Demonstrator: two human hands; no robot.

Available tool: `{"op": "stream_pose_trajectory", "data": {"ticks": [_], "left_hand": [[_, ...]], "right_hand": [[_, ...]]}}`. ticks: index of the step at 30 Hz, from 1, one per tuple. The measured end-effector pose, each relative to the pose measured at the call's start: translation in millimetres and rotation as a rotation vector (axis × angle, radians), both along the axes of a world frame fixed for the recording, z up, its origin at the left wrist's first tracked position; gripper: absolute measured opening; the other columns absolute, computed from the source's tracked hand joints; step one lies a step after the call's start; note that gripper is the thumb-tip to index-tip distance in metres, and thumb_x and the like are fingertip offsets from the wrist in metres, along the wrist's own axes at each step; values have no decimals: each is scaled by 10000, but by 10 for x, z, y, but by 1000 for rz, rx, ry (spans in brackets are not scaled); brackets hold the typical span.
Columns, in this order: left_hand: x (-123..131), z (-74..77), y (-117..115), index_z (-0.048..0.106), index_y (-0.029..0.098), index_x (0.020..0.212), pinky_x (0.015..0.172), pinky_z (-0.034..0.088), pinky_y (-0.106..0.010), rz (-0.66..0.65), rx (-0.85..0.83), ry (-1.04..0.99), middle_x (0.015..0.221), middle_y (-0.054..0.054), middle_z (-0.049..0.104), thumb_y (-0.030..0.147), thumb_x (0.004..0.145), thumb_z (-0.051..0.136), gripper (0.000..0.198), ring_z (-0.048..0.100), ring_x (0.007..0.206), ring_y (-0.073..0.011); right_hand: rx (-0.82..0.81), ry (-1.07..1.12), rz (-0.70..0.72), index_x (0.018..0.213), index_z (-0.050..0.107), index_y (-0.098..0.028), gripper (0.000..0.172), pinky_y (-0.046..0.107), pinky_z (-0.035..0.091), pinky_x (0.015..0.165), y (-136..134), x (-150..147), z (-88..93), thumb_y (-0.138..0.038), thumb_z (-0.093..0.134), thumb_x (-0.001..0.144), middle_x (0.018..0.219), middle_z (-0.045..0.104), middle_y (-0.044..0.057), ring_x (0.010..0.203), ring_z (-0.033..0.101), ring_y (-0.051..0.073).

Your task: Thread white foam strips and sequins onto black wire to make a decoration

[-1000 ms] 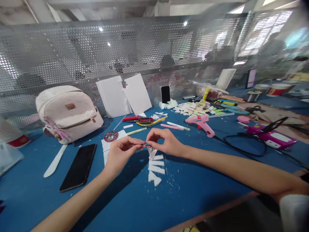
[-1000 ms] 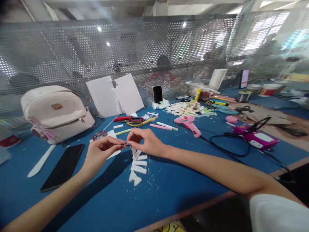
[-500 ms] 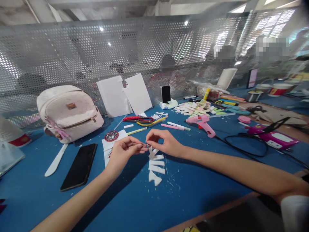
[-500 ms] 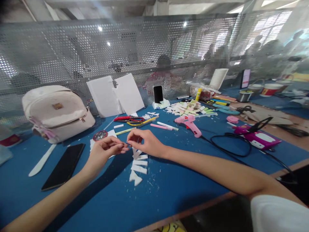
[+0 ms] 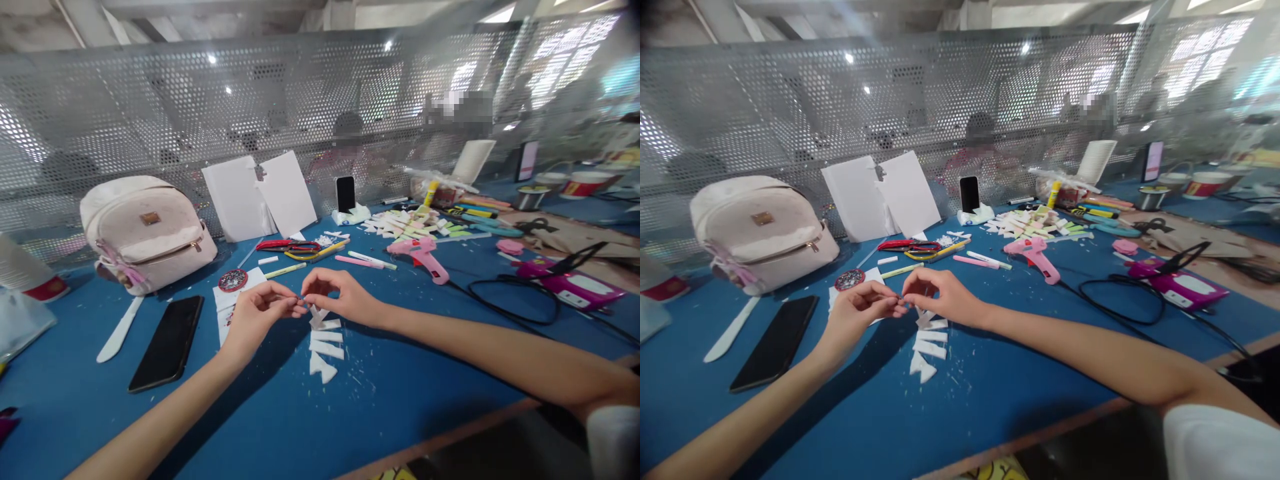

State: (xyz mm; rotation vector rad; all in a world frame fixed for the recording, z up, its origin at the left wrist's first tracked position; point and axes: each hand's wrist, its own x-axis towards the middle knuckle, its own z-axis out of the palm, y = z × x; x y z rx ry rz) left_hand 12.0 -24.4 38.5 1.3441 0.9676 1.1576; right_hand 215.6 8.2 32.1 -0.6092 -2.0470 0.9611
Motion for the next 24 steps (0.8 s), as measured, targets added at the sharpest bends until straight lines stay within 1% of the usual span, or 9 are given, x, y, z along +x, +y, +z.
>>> {"op": "stream_pose_trajectory", "data": {"ticks": [5, 11, 15, 18, 21, 24], "left_hand": [[5, -3, 5, 678, 140, 781, 714, 627, -331, 14, 2, 19, 694, -58, 762, 327, 724, 815, 239, 752, 658, -208], [12, -3, 0, 699, 140, 790, 720, 625, -323, -16, 31, 38, 697, -55, 763, 303, 749, 788, 190, 750, 660, -203], [10, -8, -12, 710, 148, 812, 744, 624, -319, -10, 51, 49, 730, -54, 770, 297, 783, 757, 159, 755, 690, -201], [10, -17, -30, 717, 152, 811, 758, 622, -316, -3, 62, 71, 739, -51, 772, 288, 796, 741, 139, 755, 699, -200], [21, -21, -61, 725, 153, 802, 742, 619, -295, 14, 108, 129, 736, -45, 770, 262, 808, 722, 109, 754, 703, -196], [36, -24, -88, 721, 157, 797, 723, 615, -270, 30, 168, 176, 736, -32, 763, 232, 820, 702, 81, 754, 711, -189]], "right_hand": [[9, -25, -15, 941, 645, -169, 162, 241, 480, 632, 0, -13, -10, -324, 666, 897, 808, 655, 9, 704, 628, 120], [9, -24, -40, 927, 644, -167, 144, 217, 444, 599, -20, -29, -6, -294, 689, 877, 813, 644, 0, 699, 609, 105], [26, -2, -62, 905, 649, -169, 137, 209, 429, 575, -30, -39, -16, -286, 704, 861, 844, 635, 6, 697, 582, 101], [38, 13, -99, 877, 653, -166, 149, 207, 412, 559, -37, -50, -34, -291, 725, 842, 811, 619, 0, 661, 542, 95], [35, 27, -128, 848, 649, -161, 172, 206, 389, 538, -52, -65, -50, -297, 749, 818, 754, 601, -14, 606, 491, 85], [51, 33, -134, 834, 651, -158, 152, 205, 386, 537, -67, -76, -52, -278, 742, 817, 756, 607, -11, 601, 481, 82]]}}
